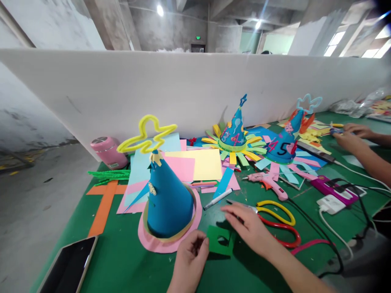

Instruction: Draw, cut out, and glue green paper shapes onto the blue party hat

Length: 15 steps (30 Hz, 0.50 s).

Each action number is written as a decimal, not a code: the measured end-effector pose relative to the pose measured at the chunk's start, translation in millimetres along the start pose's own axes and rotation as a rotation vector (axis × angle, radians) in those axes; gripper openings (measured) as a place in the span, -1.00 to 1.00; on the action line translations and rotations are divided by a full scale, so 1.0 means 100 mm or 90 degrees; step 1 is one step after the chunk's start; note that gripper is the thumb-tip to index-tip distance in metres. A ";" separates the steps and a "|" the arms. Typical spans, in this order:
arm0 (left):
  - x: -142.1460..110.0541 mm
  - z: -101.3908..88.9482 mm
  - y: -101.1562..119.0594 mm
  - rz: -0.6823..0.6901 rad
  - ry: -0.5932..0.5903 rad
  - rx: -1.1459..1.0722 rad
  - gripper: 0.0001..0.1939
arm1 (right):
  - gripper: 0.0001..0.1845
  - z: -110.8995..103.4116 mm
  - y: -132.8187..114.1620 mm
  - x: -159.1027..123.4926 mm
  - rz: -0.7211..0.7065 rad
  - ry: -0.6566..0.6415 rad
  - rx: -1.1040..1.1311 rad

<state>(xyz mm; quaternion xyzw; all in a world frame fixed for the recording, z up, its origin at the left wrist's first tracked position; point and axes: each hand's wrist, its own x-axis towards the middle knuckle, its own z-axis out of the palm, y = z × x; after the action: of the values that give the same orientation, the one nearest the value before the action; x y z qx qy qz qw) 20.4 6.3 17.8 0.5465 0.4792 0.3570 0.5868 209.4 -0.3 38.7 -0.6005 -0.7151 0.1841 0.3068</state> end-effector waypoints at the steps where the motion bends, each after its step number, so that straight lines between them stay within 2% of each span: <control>1: -0.01 0.00 -0.01 0.028 0.014 0.041 -0.80 | -0.75 -0.03 0.07 0.08 0.000 0.009 -0.043; 4: -0.02 0.04 -0.03 0.084 0.054 0.137 -0.82 | -0.73 -0.09 0.28 0.35 -0.014 -0.009 -0.126; 7: -0.02 0.08 -0.05 0.114 0.085 0.225 -0.82 | -0.68 -0.11 0.40 0.58 -0.085 -0.106 -0.197; 12: -0.04 0.08 -0.07 0.180 0.103 0.364 -0.84 | -0.67 -0.12 0.42 0.80 -0.173 -0.232 -0.281; 15: -0.13 0.03 -0.09 0.278 0.117 0.445 -0.77 | -0.68 -0.13 0.41 0.85 -0.201 -0.261 -0.315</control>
<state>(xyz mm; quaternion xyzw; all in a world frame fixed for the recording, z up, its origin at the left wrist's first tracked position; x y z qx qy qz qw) 18.8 -8.1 11.2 0.7673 0.4946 0.3364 0.2313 241.4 89.2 41.0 -0.4891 -0.8688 0.0724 0.0265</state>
